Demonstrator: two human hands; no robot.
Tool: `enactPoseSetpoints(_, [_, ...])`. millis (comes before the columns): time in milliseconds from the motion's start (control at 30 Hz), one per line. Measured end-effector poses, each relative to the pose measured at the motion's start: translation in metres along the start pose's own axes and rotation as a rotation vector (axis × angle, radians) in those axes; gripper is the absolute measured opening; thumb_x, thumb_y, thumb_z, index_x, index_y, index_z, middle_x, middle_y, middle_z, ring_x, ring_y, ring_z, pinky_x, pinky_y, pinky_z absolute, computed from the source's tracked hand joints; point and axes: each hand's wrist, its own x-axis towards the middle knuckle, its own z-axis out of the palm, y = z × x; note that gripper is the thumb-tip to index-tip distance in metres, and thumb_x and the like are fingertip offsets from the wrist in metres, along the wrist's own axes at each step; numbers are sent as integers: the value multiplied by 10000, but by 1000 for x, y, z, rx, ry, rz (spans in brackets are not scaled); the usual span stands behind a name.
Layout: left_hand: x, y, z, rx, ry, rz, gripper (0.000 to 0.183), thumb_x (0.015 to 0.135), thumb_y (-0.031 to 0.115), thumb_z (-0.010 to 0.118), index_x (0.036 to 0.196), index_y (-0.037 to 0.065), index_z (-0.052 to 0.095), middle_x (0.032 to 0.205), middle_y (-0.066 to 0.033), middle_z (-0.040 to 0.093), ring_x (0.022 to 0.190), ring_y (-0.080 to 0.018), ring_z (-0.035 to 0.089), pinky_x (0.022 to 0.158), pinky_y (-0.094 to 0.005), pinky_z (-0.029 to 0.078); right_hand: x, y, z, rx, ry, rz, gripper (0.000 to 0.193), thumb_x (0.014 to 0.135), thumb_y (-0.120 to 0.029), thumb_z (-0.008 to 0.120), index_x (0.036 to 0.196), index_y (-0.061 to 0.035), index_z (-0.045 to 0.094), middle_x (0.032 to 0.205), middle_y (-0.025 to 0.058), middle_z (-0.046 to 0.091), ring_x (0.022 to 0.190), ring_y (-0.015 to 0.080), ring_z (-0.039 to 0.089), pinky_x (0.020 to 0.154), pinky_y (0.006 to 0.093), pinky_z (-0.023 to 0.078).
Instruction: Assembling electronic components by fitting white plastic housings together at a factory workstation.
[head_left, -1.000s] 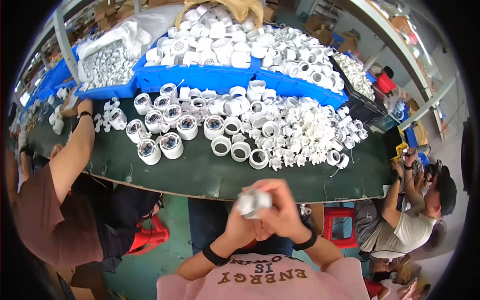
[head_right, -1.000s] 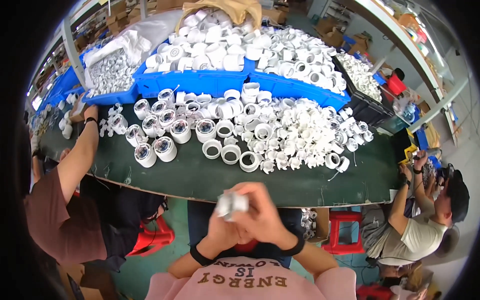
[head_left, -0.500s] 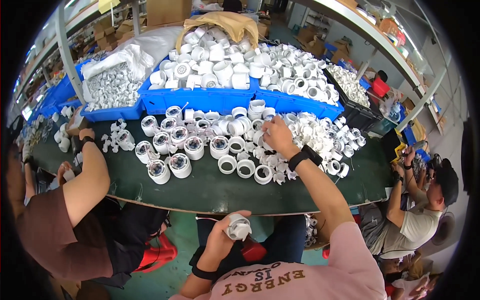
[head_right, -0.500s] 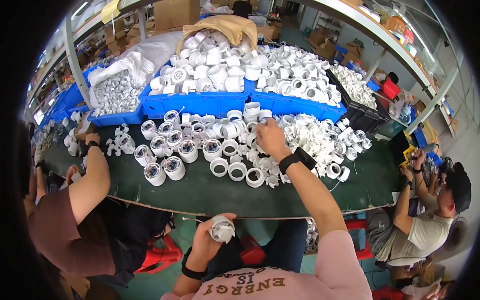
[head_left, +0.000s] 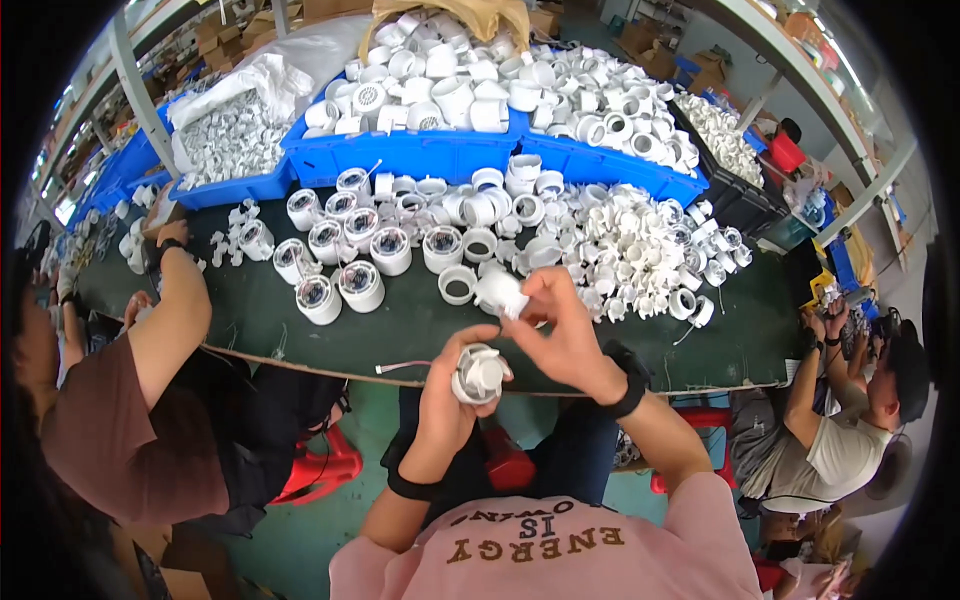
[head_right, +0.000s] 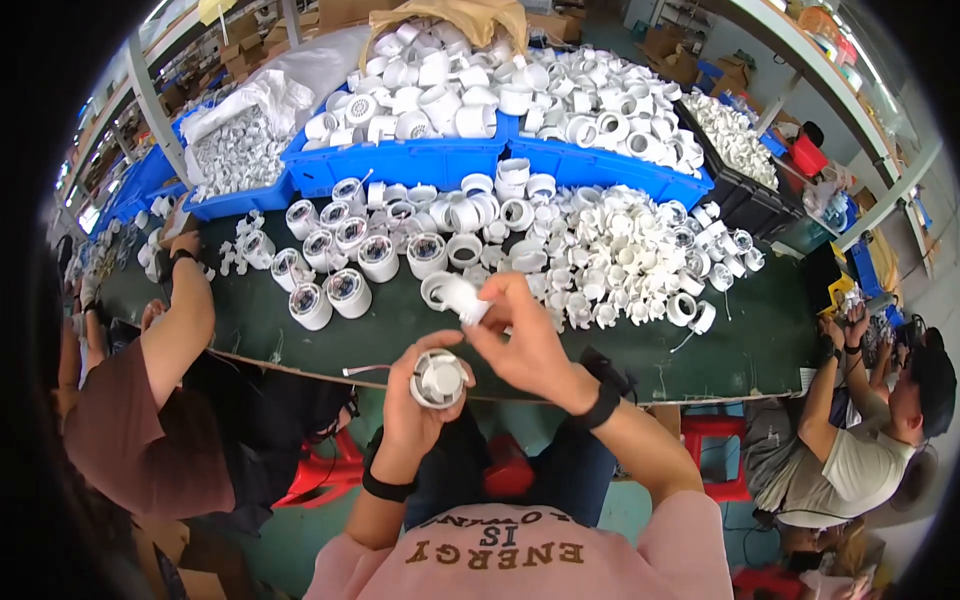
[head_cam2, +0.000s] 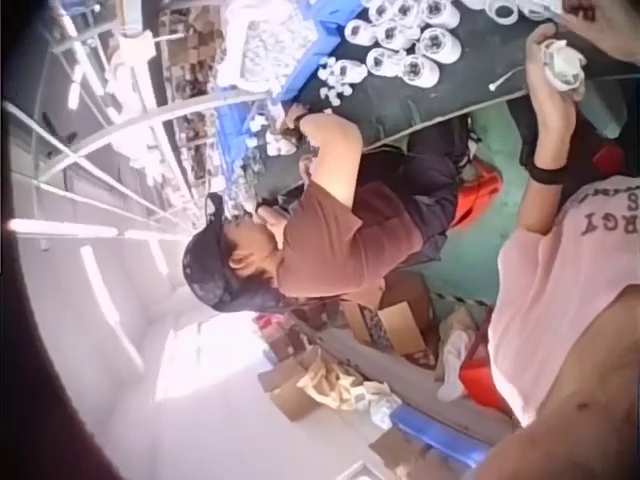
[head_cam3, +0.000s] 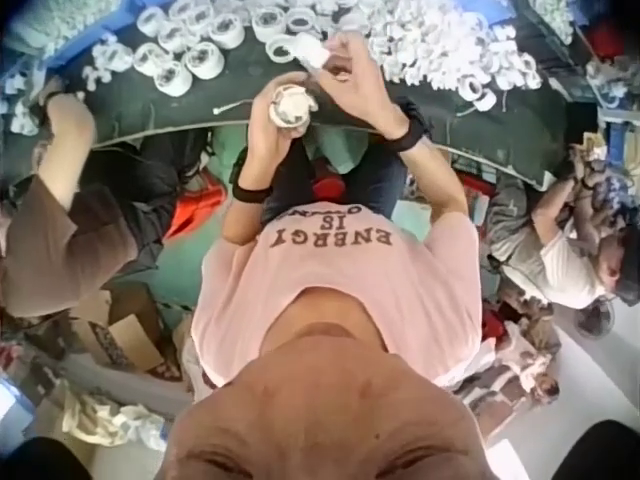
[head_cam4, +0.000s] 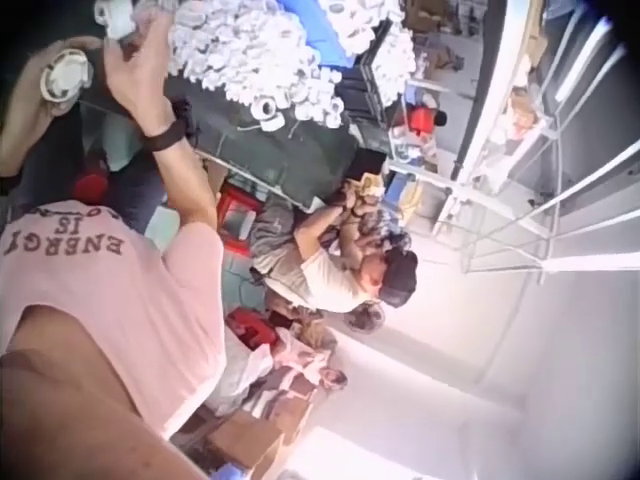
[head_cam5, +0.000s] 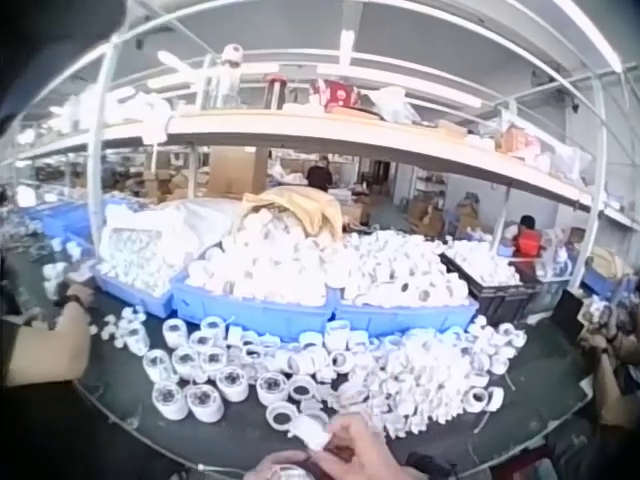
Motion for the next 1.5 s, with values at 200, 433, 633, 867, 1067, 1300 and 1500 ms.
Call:
enactPoseSetpoints(200, [-12,-8,8,147,29,115,385,984,333,385,1164,31,541,877,-50,620,627,-86,526,498,-221,378,-48,-37,-2,-326,-125,-442,580,800,-2,648,1343,-14,443,1199,174,538,950,227,610,846,320,484])
enactPoseSetpoints(433, [-31,-7,35,770,-51,433,280,971,190,466,1155,-3,551,963,-80,604,844,-110,531,740,-251,439,-82,-45,-6,-34,67,-135,473,875,-77,635,1299,-28,432,1317,194,440,998,235,574,917,359,456])
enactPoseSetpoints(633, [-26,-3,35,770,153,372,530,1031,409,261,1038,-16,578,854,-89,603,736,-125,555,643,-269,438,-86,-45,-11,54,-60,-257,524,889,-64,603,1360,17,388,1364,191,426,1262,296,446,1059,399,344])
enactPoseSetpoints(867, [-29,-8,48,790,67,433,483,1025,355,288,1032,-40,566,859,-98,590,740,-140,525,646,-276,411,-93,-33,-7,28,-38,-376,477,905,-113,597,1330,25,432,1349,203,416,1271,334,411,1041,415,347])
enactPoseSetpoints(1067, [-29,-17,57,797,50,483,475,1017,349,304,1046,-54,552,862,-103,585,739,-144,522,646,-278,408,-94,-28,0,184,-28,-381,433,926,-117,572,1308,12,415,1299,189,417,1258,323,403,1039,415,344])
enactPoseSetpoints(1300, [-38,-20,64,855,40,591,435,999,318,329,1077,-57,535,828,-126,595,697,-163,540,620,-291,420,-94,-26,10,123,58,-485,470,968,-222,509,1341,20,358,1319,212,415,1285,364,382,1081,470,277])
enactPoseSetpoints(1500, [-37,-28,59,854,13,625,392,977,268,338,1079,-59,529,843,-149,613,680,-190,569,603,-304,437,-96,-24,9,34,41,-458,547,1001,-323,426,1377,57,307,1380,241,387,1307,409,360,1091,497,261])
